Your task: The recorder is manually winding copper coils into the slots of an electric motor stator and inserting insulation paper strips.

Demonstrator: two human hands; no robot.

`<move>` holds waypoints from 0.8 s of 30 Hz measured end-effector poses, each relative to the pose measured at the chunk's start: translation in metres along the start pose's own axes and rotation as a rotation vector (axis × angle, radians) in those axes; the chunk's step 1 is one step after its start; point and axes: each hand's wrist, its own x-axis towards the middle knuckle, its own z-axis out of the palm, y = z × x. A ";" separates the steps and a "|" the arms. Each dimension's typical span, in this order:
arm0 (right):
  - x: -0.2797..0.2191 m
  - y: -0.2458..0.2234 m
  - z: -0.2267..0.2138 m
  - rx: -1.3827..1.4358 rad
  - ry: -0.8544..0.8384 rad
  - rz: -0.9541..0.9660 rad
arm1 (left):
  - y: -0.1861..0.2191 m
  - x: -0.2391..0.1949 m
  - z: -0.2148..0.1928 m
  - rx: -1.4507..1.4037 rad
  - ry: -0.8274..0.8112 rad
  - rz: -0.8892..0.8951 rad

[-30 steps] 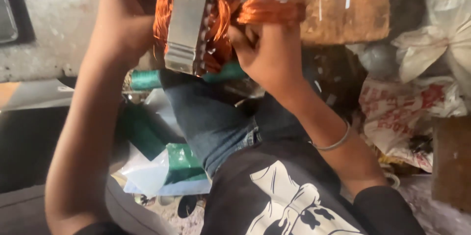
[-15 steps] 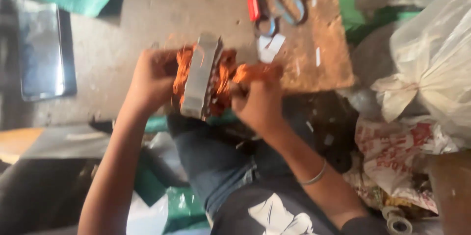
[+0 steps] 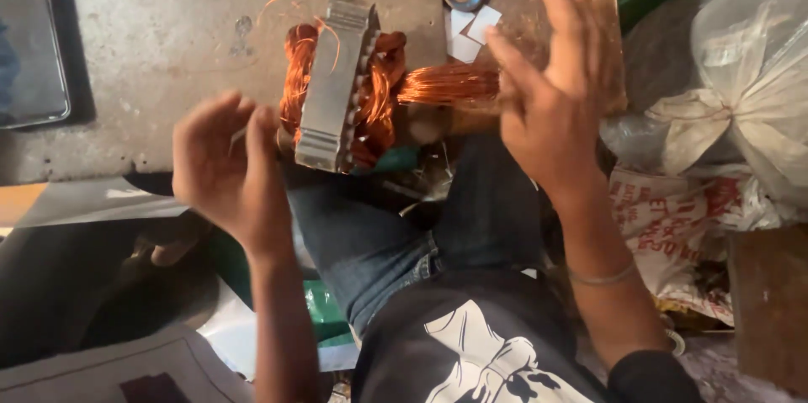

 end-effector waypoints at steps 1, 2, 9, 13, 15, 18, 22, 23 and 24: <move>-0.002 0.002 0.001 -0.002 -0.003 0.006 | 0.000 -0.012 0.003 0.000 -0.006 -0.004; -0.004 0.004 0.002 -0.026 -0.075 -0.006 | 0.001 -0.024 0.005 0.005 0.093 0.020; -0.011 0.010 -0.004 0.007 -0.208 0.049 | -0.010 -0.080 0.013 0.025 0.109 0.064; -0.017 0.017 0.003 -0.008 -0.237 -0.034 | -0.012 -0.096 0.024 -0.058 0.083 -0.017; -0.021 0.021 0.008 -0.058 -0.221 -0.111 | -0.011 -0.099 0.031 0.067 0.063 -0.015; -0.029 0.018 0.008 0.025 -0.134 -0.173 | 0.002 -0.101 0.038 0.267 0.035 -0.061; -0.067 0.007 0.011 0.103 0.074 -0.196 | 0.009 -0.105 0.047 0.054 -0.105 -0.011; -0.067 -0.010 0.002 0.244 0.049 -0.115 | 0.018 -0.099 0.050 0.078 -0.228 -0.004; -0.068 -0.027 -0.008 0.384 0.025 -0.033 | 0.026 -0.093 0.053 0.101 -0.352 0.004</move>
